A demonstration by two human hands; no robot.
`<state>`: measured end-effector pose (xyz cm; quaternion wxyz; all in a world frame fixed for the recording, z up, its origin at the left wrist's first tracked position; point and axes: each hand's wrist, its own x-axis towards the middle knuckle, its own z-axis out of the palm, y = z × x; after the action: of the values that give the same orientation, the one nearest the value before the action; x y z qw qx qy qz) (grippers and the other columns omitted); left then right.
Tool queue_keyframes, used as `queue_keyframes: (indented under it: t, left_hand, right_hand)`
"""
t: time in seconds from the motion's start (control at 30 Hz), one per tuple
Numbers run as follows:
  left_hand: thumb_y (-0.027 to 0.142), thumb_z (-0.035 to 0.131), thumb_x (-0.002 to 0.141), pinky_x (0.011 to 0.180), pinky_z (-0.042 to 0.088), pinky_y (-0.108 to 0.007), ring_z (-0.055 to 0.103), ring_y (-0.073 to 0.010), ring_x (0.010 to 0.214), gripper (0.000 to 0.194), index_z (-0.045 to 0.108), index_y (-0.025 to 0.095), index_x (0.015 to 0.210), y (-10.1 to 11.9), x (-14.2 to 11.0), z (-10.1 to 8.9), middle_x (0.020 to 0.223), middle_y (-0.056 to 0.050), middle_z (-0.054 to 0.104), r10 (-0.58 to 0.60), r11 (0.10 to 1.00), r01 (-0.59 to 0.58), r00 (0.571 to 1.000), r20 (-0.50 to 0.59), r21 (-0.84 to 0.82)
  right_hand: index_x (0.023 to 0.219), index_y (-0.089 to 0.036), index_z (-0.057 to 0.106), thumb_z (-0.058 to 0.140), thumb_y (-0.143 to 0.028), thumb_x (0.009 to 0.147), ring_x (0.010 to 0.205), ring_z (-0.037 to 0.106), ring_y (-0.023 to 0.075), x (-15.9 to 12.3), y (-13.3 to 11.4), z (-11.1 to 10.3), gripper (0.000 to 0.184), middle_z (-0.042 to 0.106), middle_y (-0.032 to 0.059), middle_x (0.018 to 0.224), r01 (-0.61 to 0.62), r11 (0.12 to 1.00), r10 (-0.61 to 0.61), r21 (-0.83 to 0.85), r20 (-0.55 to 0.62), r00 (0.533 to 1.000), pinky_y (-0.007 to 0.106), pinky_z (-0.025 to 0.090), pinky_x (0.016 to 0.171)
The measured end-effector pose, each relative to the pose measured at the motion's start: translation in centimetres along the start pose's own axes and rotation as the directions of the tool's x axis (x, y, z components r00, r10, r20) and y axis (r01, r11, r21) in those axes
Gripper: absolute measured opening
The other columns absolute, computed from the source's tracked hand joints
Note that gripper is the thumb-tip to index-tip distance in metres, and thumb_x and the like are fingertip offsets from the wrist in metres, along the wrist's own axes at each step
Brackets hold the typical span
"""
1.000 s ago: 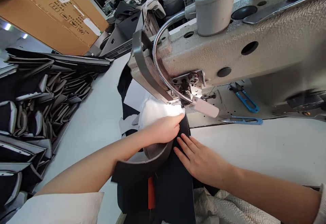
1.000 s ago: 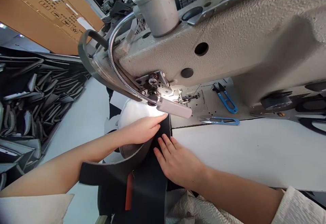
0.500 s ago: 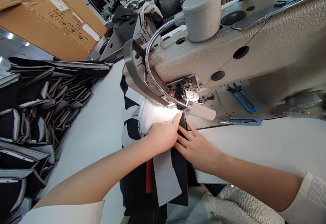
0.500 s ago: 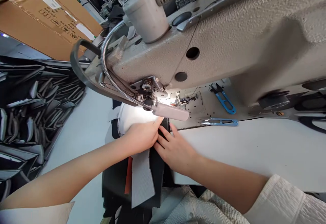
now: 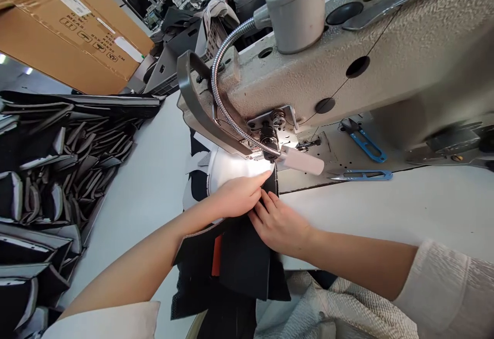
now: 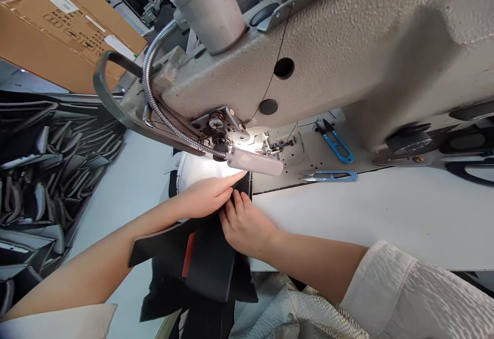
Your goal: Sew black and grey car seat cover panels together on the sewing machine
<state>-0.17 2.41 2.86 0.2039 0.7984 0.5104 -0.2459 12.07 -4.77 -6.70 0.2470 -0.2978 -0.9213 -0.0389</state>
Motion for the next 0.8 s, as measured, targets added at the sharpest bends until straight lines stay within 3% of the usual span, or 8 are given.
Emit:
queue_keyframes:
  t: [0.13,0.3,0.47,0.53,0.63,0.8]
  left_hand:
    - [0.022,0.027,0.086,0.074,0.046,-0.032,0.063,-0.0242,0.092,0.055,0.029,0.022,0.141,0.6,-0.3,0.8,0.111,-0.009,0.065,-0.023,0.999,0.025,0.999,-0.031,0.043]
    - [0.02,0.032,0.084,0.066,0.045,-0.03,0.065,-0.0235,0.08,0.057,0.027,0.019,0.141,2.1,-0.4,1.2,0.1,-0.011,0.067,-0.092,0.994,0.094,0.995,-0.039,0.049]
    - [0.015,0.033,0.082,0.062,0.044,-0.029,0.065,-0.0236,0.075,0.054,0.034,0.017,0.136,2.5,0.4,0.8,0.092,-0.01,0.068,-0.079,0.995,0.083,0.994,-0.074,0.057]
    - [0.014,0.034,0.08,0.061,0.043,-0.028,0.064,-0.0232,0.073,0.052,0.039,0.016,0.132,2.3,1.0,0.5,0.087,-0.01,0.068,-0.056,0.996,0.063,0.993,-0.103,0.064]
    - [0.012,0.035,0.079,0.058,0.043,-0.029,0.063,-0.0234,0.069,0.046,0.046,0.013,0.124,2.2,1.5,0.1,0.08,-0.01,0.067,-0.042,0.995,0.052,0.991,-0.124,0.081]
    - [0.009,0.034,0.079,0.059,0.043,-0.026,0.062,-0.0189,0.068,0.032,0.057,0.013,0.101,2.1,1.7,-0.1,0.08,-0.008,0.065,0.009,0.998,0.0,0.99,-0.143,0.058]
  right_hand:
    - [0.123,-0.001,0.053,0.044,-0.016,0.087,0.115,0.051,0.0322,-1.0,1.2,-0.6,0.04,0.054,0.0235,0.122,0.07,0.997,-0.071,0.022,0.046,0.996,0.046,0.042,0.097]
    - [0.123,-0.008,0.054,0.048,-0.014,0.085,0.122,0.044,0.0332,-2.0,2.1,-0.8,0.039,0.053,0.0172,0.126,0.049,0.996,-0.056,0.074,0.09,0.994,0.046,0.04,0.101]
    - [0.132,0.001,0.041,0.056,-0.017,0.077,0.129,0.032,0.0366,-2.2,3.8,-1.3,0.059,0.044,0.0226,0.133,0.163,0.97,-0.191,0.178,0.155,0.969,0.05,0.032,0.107]
    - [0.133,0.001,0.04,0.053,-0.013,0.077,0.129,0.033,0.0352,-2.0,4.4,-1.4,0.059,0.044,0.0219,0.134,0.208,0.964,-0.233,0.164,0.148,0.961,0.05,0.031,0.108]
    - [0.131,-0.001,0.044,0.044,-0.004,0.08,0.127,0.038,0.0325,-1.8,4.7,-1.2,0.05,0.049,0.019,0.13,0.203,0.976,-0.211,0.073,0.112,0.971,0.047,0.033,0.107]
    - [0.13,-0.001,0.045,0.044,-0.005,0.083,0.127,0.038,0.0323,-1.9,3.8,-0.8,0.047,0.048,0.0209,0.13,0.134,0.99,-0.136,0.034,0.067,0.988,0.046,0.037,0.104]
